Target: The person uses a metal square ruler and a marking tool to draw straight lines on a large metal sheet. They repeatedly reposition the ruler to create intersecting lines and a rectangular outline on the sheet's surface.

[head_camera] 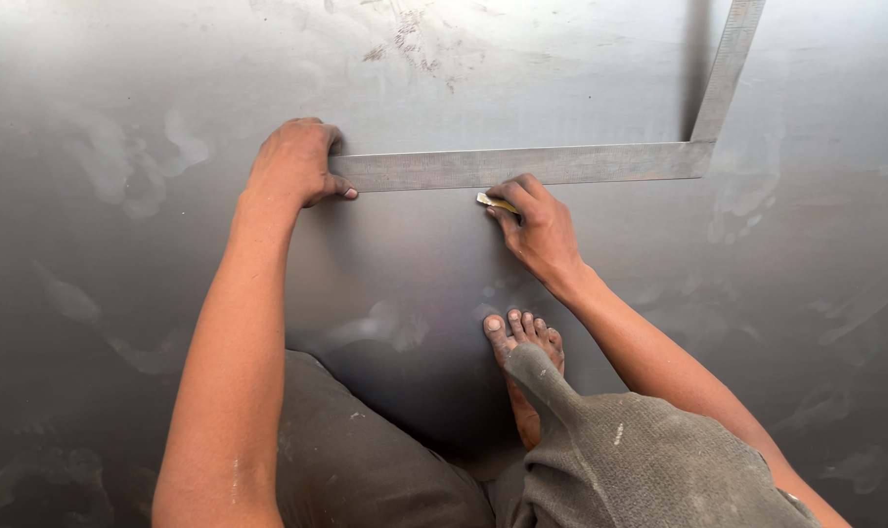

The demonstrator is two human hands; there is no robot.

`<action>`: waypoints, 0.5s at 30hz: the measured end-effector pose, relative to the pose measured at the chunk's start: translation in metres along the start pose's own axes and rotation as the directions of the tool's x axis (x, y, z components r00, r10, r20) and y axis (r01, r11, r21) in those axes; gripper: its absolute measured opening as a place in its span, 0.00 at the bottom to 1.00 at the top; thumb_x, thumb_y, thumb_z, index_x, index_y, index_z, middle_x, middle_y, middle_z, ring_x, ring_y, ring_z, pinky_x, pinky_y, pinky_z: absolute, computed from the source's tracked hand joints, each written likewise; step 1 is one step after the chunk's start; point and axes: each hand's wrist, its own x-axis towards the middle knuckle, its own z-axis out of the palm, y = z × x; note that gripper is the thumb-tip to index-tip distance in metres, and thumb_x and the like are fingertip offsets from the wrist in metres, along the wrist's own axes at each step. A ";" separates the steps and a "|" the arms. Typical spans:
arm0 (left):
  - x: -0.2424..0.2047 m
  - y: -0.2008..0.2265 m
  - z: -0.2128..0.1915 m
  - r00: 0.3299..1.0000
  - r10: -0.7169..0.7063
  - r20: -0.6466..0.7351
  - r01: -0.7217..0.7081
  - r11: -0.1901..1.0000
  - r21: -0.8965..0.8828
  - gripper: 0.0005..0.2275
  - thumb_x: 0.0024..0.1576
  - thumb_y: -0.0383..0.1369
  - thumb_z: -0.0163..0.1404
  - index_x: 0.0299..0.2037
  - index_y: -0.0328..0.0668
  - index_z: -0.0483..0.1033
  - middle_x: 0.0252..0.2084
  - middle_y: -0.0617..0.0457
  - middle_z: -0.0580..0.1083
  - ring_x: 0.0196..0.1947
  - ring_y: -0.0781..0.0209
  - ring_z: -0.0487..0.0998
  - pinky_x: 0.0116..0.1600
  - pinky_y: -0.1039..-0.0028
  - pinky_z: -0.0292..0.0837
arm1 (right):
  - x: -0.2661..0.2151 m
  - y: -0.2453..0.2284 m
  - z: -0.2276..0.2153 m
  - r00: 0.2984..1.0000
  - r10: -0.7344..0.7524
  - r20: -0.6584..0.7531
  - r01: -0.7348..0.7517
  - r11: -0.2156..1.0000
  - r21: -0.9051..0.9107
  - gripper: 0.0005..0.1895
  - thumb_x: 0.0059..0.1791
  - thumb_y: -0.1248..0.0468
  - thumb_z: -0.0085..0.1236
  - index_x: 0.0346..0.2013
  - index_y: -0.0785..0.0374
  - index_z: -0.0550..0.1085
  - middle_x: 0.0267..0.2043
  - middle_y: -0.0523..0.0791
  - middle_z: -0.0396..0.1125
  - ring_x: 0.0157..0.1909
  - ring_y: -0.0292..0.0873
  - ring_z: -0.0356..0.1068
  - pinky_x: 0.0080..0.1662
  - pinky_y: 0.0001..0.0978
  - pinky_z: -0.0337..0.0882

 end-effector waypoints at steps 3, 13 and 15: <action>0.003 0.002 0.003 0.999 -0.051 0.009 0.051 0.999 -0.008 0.31 0.32 0.42 0.74 0.48 0.44 0.81 0.49 0.53 0.77 0.55 0.51 0.74 0.58 0.60 0.72 | 0.006 -0.003 0.006 1.000 0.013 0.018 -0.012 0.999 -0.041 0.08 0.49 0.69 0.65 0.43 0.62 0.77 0.44 0.44 0.71 0.39 0.48 0.75 0.39 0.39 0.74; 0.001 -0.002 0.002 1.000 -0.022 0.000 0.022 1.000 -0.019 0.29 0.34 0.41 0.74 0.47 0.41 0.81 0.48 0.50 0.77 0.55 0.49 0.75 0.58 0.59 0.72 | 0.015 -0.006 0.011 0.997 0.046 0.065 -0.037 0.991 -0.131 0.02 0.52 0.68 0.61 0.37 0.64 0.79 0.42 0.46 0.70 0.38 0.52 0.74 0.39 0.43 0.72; 0.000 -0.002 0.005 1.000 -0.002 -0.002 0.002 1.000 -0.022 0.28 0.35 0.41 0.73 0.47 0.40 0.81 0.47 0.49 0.77 0.55 0.48 0.75 0.58 0.58 0.72 | 0.012 -0.007 0.009 0.988 0.080 0.133 -0.066 0.992 -0.103 0.02 0.50 0.71 0.59 0.35 0.64 0.79 0.42 0.48 0.70 0.39 0.54 0.73 0.41 0.45 0.72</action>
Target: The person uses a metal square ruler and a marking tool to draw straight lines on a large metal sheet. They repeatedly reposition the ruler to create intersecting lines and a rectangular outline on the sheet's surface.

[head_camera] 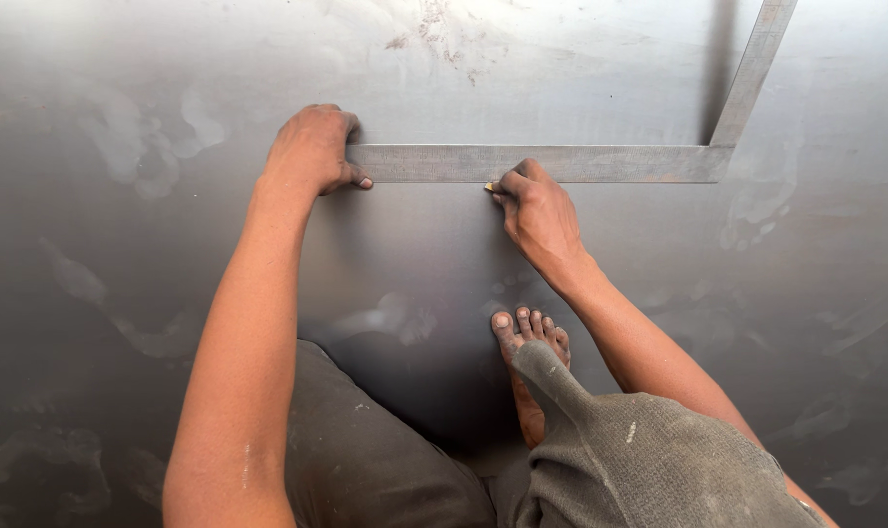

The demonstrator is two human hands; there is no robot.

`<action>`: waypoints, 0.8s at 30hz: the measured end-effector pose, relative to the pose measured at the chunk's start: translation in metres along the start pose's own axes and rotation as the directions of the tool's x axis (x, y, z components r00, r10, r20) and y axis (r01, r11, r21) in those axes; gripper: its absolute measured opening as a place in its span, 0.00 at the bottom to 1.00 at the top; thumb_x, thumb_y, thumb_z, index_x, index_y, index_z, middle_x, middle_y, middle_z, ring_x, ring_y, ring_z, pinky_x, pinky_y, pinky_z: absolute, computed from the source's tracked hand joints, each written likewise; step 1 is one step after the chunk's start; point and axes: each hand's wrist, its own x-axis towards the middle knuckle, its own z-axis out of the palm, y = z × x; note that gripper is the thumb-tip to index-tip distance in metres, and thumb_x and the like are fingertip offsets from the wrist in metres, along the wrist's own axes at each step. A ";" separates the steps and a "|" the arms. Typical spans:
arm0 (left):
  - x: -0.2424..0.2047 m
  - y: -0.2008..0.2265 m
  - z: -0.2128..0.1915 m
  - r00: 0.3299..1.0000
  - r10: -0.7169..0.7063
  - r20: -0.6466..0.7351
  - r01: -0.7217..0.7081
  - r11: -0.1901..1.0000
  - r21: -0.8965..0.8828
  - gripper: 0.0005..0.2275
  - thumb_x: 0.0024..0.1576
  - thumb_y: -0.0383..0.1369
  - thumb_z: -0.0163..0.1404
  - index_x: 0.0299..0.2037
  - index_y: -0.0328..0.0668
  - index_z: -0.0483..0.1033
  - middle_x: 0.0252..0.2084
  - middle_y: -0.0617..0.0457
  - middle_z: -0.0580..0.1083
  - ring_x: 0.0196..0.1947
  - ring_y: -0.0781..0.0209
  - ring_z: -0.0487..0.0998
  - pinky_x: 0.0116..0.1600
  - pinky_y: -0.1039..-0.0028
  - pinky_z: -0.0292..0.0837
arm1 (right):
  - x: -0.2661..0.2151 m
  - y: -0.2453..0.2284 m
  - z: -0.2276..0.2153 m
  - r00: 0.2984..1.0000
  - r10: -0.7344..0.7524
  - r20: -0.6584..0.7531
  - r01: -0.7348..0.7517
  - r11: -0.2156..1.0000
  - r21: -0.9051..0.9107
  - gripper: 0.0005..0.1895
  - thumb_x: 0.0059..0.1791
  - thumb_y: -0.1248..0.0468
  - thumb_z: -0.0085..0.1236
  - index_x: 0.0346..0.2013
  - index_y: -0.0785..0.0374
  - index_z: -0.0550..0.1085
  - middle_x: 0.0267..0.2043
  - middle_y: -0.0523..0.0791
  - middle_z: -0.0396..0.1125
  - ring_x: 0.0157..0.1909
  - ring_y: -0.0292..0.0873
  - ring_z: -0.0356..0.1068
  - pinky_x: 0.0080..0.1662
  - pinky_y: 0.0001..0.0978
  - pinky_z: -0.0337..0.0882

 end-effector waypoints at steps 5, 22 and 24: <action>0.007 -0.010 0.006 1.000 0.017 -0.015 -0.017 0.999 -0.030 0.29 0.35 0.39 0.74 0.48 0.39 0.80 0.48 0.44 0.77 0.54 0.42 0.75 0.57 0.56 0.72 | -0.015 -0.009 0.005 0.612 0.050 0.789 -0.027 0.999 -0.042 0.03 0.42 0.65 0.66 0.31 0.57 0.83 0.35 0.47 0.76 0.41 0.50 0.76 0.46 0.41 0.74; -0.002 0.012 -0.012 0.995 -0.058 0.077 0.050 0.993 0.106 0.29 0.41 0.48 0.70 0.49 0.38 0.81 0.49 0.48 0.79 0.52 0.48 0.78 0.53 0.57 0.75 | -0.067 0.085 -0.049 0.810 0.179 -0.558 -0.228 0.973 -0.019 0.03 0.55 0.67 0.52 0.41 0.64 0.72 0.72 0.54 0.58 0.75 0.59 0.54 0.71 0.57 0.49; -0.007 0.013 -0.014 0.997 -0.049 0.057 0.042 0.992 0.122 0.30 0.41 0.50 0.69 0.50 0.39 0.81 0.51 0.50 0.77 0.52 0.47 0.77 0.52 0.56 0.75 | -0.067 0.103 -0.047 0.804 0.199 -0.560 -0.260 0.965 -0.030 0.03 0.56 0.67 0.51 0.41 0.64 0.72 0.76 0.56 0.53 0.79 0.61 0.47 0.75 0.61 0.41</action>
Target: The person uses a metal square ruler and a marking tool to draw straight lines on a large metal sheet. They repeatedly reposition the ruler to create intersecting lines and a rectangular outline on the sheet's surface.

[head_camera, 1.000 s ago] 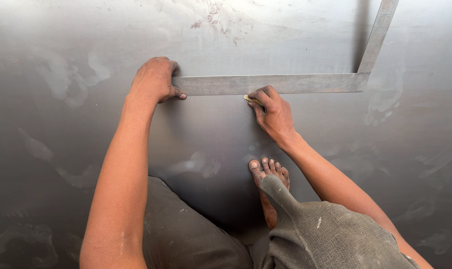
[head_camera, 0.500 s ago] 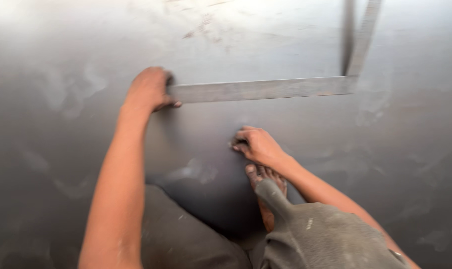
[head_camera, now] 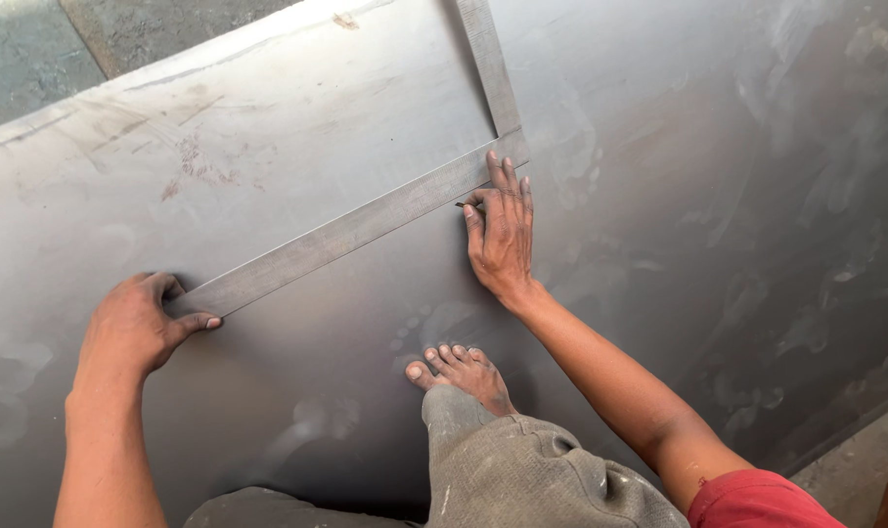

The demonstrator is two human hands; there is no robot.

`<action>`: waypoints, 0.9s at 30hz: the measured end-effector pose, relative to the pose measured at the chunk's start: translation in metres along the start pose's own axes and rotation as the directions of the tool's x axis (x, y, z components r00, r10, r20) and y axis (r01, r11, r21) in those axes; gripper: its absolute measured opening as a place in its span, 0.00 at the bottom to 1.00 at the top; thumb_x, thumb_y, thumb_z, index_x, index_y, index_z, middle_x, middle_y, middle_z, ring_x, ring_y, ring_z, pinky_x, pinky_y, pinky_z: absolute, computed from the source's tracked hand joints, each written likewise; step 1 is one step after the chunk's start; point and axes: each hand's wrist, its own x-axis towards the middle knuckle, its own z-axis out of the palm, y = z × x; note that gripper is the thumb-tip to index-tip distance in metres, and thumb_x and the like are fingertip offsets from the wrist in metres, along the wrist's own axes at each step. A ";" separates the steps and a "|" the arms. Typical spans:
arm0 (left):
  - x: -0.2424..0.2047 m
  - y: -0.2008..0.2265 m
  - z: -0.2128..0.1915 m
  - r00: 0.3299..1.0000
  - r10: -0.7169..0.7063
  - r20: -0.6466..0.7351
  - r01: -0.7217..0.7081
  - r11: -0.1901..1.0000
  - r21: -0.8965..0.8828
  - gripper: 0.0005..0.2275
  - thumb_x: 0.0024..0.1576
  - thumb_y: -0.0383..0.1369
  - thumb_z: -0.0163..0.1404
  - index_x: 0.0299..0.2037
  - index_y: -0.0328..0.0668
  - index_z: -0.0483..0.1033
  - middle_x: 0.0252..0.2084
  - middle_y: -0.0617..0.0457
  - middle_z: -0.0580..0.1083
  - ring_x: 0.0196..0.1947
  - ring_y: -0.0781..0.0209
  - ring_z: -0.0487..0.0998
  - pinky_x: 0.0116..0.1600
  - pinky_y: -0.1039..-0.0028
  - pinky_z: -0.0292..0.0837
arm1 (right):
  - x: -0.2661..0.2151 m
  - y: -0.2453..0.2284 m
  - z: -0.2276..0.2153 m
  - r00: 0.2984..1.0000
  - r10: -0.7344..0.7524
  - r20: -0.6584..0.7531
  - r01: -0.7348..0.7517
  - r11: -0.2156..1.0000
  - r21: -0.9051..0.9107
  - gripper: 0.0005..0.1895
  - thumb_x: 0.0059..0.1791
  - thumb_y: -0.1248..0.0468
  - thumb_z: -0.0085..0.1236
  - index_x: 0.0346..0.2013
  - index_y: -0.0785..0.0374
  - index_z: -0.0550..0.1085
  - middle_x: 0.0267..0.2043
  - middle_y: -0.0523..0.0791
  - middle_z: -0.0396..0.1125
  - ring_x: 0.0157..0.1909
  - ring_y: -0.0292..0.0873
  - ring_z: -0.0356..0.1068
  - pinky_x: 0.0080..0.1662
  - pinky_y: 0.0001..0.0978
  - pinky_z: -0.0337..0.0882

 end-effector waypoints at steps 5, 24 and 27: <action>-0.006 -0.008 0.001 0.994 0.069 -0.084 -0.056 0.988 0.143 0.30 0.44 0.53 0.65 0.53 0.45 0.81 0.50 0.52 0.77 0.56 0.48 0.74 0.54 0.57 0.74 | -0.014 0.019 0.012 0.995 0.031 0.091 -0.033 0.999 0.012 0.05 0.57 0.65 0.49 0.43 0.65 0.70 0.79 0.57 0.47 0.82 0.60 0.41 0.77 0.63 0.36; -0.003 -0.007 0.008 0.998 0.011 -0.063 -0.003 0.992 0.127 0.28 0.41 0.49 0.68 0.49 0.42 0.81 0.49 0.49 0.76 0.55 0.47 0.74 0.51 0.56 0.75 | -0.018 0.029 0.018 0.998 0.042 0.044 -0.044 0.998 0.045 0.03 0.57 0.66 0.49 0.43 0.64 0.70 0.77 0.54 0.53 0.81 0.56 0.45 0.77 0.61 0.39; 0.000 -0.005 0.009 0.993 0.063 -0.096 -0.052 0.993 0.108 0.28 0.40 0.48 0.68 0.49 0.41 0.81 0.49 0.48 0.76 0.56 0.45 0.73 0.53 0.56 0.74 | -0.022 0.035 0.009 1.000 0.005 0.016 -0.006 0.999 0.053 0.03 0.56 0.67 0.52 0.42 0.64 0.71 0.74 0.54 0.58 0.77 0.57 0.52 0.75 0.59 0.45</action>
